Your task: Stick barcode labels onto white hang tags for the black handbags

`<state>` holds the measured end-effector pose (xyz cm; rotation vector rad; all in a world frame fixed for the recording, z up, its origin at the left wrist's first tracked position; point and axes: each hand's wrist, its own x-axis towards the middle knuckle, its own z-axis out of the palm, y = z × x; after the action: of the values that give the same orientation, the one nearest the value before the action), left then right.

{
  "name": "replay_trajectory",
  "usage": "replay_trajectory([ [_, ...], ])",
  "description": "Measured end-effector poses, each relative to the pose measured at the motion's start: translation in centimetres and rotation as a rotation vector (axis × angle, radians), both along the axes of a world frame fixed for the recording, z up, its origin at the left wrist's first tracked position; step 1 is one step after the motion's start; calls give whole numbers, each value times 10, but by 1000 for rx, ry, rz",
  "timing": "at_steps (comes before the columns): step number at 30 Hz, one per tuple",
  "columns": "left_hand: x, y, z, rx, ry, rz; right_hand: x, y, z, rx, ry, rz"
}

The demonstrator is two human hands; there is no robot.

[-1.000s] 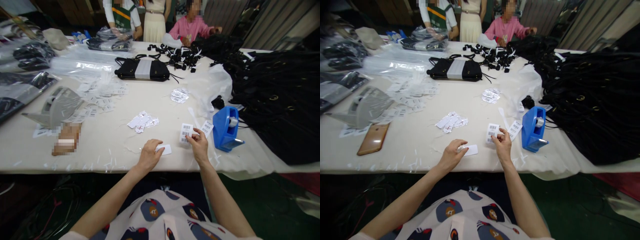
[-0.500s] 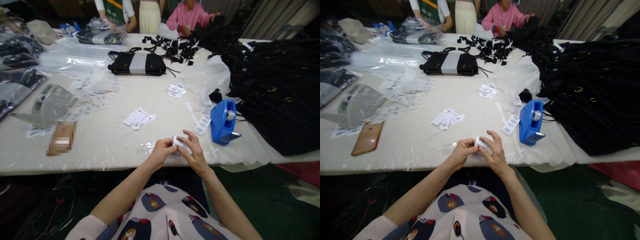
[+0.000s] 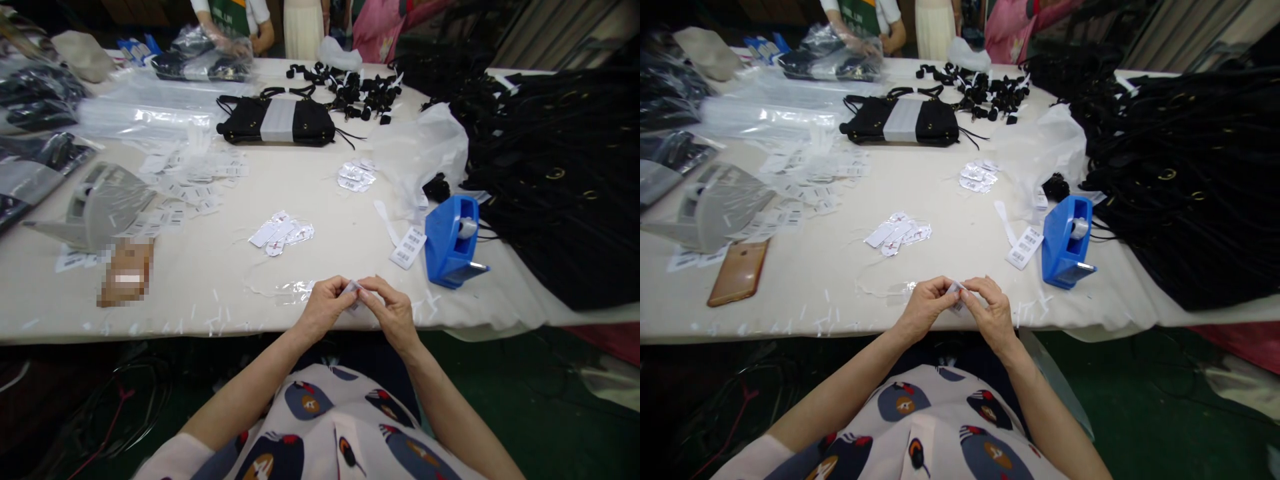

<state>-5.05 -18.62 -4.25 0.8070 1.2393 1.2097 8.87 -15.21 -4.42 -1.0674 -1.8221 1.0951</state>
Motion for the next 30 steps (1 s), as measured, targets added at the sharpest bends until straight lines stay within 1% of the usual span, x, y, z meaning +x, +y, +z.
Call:
replay_trajectory([
  [4, -1, -1, -2, 10, 68, -11, -2, -1, -3, -156, 85, -15],
  [7, -2, -2, -3, 13, 89, -34, -5, -2, -8, -294, 184, -59],
  [9, -1, -2, -4, 7, 86, -46, -8, -1, -12, -384, 247, -128],
  [10, 0, -2, -4, -2, 76, -48, -8, 0, -14, -388, 267, -191],
  [11, 1, -2, -4, -14, 60, -45, -8, 1, -16, -346, 275, -270],
  [12, 2, 0, -5, -26, 41, -37, -6, 4, -16, -249, 271, -356],
  [13, 4, 3, -6, -35, 18, -23, -4, 7, -16, -101, 251, -431],
  [14, 6, 7, -8, -38, -7, -7, 0, 11, -15, 78, 213, -477],
  [15, 8, 13, -10, -33, -32, 7, 5, 16, -13, 269, 159, -487],
  [17, 13, 28, -16, -9, -66, -5, 15, 25, -6, 607, 21, -427],
  [18, 15, 36, -19, 4, -54, -30, 21, 28, -1, 732, -50, -388],
  [19, 16, 43, -22, 13, -2, -55, 26, 31, 4, 820, -114, -358],
  [20, 17, 49, -24, 25, 94, -66, 31, 32, 9, 872, -170, -337],
  [22, 15, 56, -25, 81, 367, -30, 38, 32, 17, 906, -255, -322],
  [24, 11, 54, -19, 170, 589, 44, 43, 30, 22, 918, -303, -311],
  [25, 8, 50, -13, 194, 619, 54, 45, 29, 23, 936, -306, -298],
  [26, 4, 44, -6, 186, 581, 33, 46, 27, 23, 959, -302, -282],
  [27, 1, 38, 1, 146, 485, -10, 47, 27, 23, 976, -295, -268],
  [29, -6, 27, 17, 24, 213, -122, 45, 26, 20, 961, -287, -242],
  [30, -9, 22, 24, -28, 86, -173, 43, 27, 18, 924, -283, -224],
])
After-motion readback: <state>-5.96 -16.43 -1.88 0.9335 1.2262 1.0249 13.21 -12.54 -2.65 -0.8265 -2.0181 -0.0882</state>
